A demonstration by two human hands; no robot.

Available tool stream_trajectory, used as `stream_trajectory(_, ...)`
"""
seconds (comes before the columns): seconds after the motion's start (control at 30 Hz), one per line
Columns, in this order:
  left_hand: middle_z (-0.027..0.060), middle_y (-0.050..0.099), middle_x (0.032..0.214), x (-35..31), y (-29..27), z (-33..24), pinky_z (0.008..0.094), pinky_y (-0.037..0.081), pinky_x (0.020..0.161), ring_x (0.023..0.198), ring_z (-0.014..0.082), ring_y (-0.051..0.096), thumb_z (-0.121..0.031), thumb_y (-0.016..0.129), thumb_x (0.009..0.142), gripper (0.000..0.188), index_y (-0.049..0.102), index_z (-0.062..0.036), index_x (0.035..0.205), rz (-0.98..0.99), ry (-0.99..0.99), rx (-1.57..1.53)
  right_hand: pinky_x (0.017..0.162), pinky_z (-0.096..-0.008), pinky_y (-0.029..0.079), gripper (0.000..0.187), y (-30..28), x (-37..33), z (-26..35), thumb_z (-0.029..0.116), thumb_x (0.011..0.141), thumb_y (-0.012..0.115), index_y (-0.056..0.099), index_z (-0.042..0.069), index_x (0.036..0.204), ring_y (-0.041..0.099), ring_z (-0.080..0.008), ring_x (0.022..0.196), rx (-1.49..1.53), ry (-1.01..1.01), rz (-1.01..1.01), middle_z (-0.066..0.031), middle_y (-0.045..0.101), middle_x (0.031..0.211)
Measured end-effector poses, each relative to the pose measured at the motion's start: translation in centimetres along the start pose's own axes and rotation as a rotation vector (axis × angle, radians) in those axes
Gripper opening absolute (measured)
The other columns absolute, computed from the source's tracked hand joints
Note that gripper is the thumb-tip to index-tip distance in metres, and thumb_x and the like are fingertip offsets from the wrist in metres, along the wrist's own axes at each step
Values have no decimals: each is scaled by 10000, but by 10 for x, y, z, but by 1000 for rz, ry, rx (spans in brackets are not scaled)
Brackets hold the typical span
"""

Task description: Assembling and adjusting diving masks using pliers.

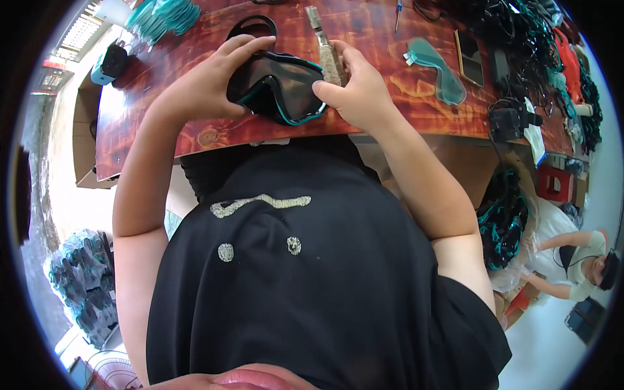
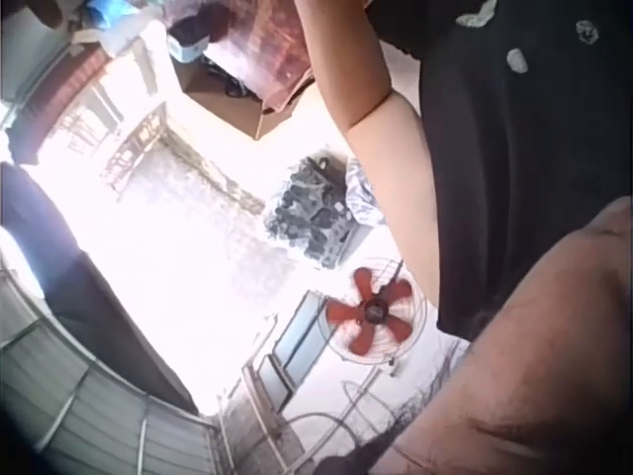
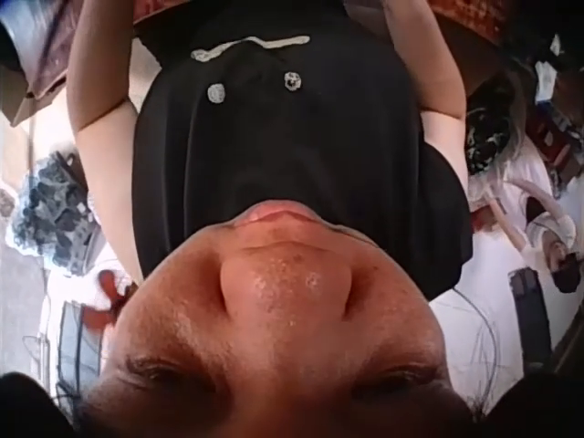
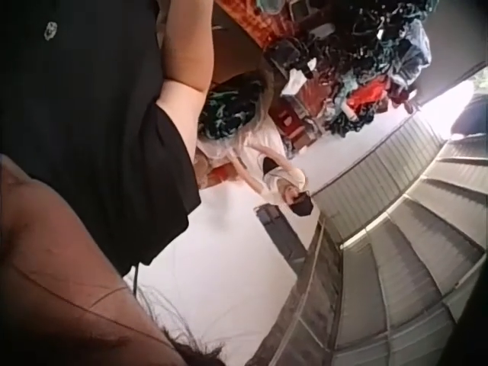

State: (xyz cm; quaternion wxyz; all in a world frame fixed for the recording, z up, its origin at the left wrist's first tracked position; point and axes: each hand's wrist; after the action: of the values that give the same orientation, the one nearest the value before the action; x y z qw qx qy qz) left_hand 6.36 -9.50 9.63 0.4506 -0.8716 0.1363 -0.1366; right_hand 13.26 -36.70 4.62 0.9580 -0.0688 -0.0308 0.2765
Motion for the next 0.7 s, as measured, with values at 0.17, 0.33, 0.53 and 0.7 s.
stream_trajectory(0.17,178,537,1306,-15,-2,-7,421,506,958,1104,365,617,-255,750,681,819,487,-131,1446,-110,-117,85,880,-322,491,675,-6,13,28,225,801,777,492,-51,1347,591,-190,1015,-498,-301,-233,-138,624,1139)
stream_trajectory(0.33,234,621,1181,-19,15,-24,442,506,950,1085,397,631,-489,680,742,754,587,12,1297,-343,-433,317,736,-344,567,736,-8,-24,76,295,839,590,383,-66,1446,675,-242,903,625,319,628,-197,609,1150)
stream_trajectory(0.53,228,610,1240,-15,28,-43,445,492,956,1135,384,618,-546,711,754,823,560,-7,1357,-393,-628,407,584,-396,571,528,8,-19,66,253,845,507,483,3,1310,679,-300,860,660,649,555,-205,628,1097)
stream_trajectory(0.7,218,600,1132,-14,51,-48,446,536,865,1017,384,654,-535,740,720,849,540,-24,1367,-397,-656,456,786,-451,539,484,22,-19,74,236,862,505,500,26,1299,633,-292,961,667,693,495,-156,611,1143)
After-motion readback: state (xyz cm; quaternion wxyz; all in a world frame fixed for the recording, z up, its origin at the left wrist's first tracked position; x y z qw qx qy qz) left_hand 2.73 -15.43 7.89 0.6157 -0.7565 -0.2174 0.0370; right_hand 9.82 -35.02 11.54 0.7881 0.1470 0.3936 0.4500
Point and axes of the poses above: each hand's wrist, its own x-axis towards the middle knuckle, its own y-axis out of the palm, z = x × y
